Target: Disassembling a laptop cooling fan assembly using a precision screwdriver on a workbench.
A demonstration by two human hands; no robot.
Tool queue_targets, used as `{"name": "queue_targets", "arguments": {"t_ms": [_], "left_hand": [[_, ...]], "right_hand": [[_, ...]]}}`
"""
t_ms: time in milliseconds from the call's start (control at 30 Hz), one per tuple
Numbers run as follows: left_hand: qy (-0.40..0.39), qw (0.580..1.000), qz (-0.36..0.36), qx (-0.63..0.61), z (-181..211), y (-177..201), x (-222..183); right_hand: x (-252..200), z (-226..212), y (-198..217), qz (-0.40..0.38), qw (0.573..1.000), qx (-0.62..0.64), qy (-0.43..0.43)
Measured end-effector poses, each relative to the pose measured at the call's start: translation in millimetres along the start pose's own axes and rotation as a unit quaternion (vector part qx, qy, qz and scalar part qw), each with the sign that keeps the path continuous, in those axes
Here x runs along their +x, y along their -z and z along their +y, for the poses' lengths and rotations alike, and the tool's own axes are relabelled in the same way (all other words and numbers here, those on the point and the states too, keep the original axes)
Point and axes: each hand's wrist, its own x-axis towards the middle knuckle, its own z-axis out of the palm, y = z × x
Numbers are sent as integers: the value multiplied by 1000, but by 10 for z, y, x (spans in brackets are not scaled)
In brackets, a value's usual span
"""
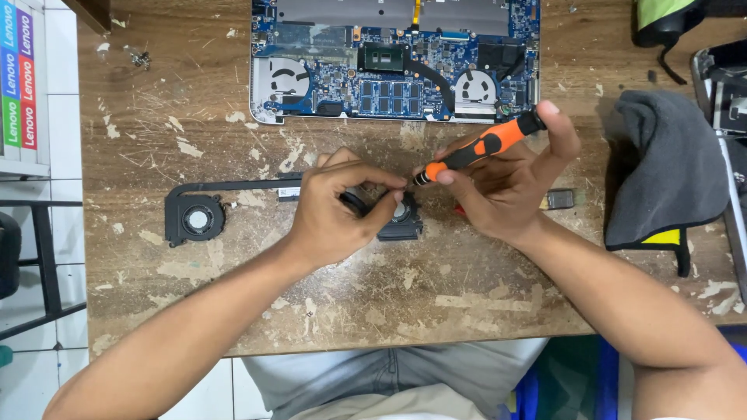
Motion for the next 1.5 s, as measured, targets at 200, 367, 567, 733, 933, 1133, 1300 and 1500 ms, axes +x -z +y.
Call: {"name": "queue_targets", "arguments": {"t_ms": [200,367,567,733,933,1133,1300,1500], "left_hand": [[4,999,7,39,-10,-32,-22],[-11,999,4,47,35,-21,2],[-33,998,-3,49,24,-23,16],[-42,998,-10,48,41,-9,18],[-30,998,-10,54,48,-21,13],[-25,998,-12,56,5,-33,-2],[-28,998,-20,47,18,-23,8],[-46,997,-18,52,-15,-36,2]], "right_hand": [[-4,-2,1,6,1000,-8,-3],[-15,8,7,6,1000,-10,-2],[-13,11,6,5,1000,-10,-2],[-13,19,13,1,1000,-10,7],[-17,6,-5,8,1000,-4,-1],[-6,-7,-7,-2,1000,-2,1],[8,-24,-10,-3,1000,-8,-1],[30,-21,-9,-12,1000,-7,10]]}}
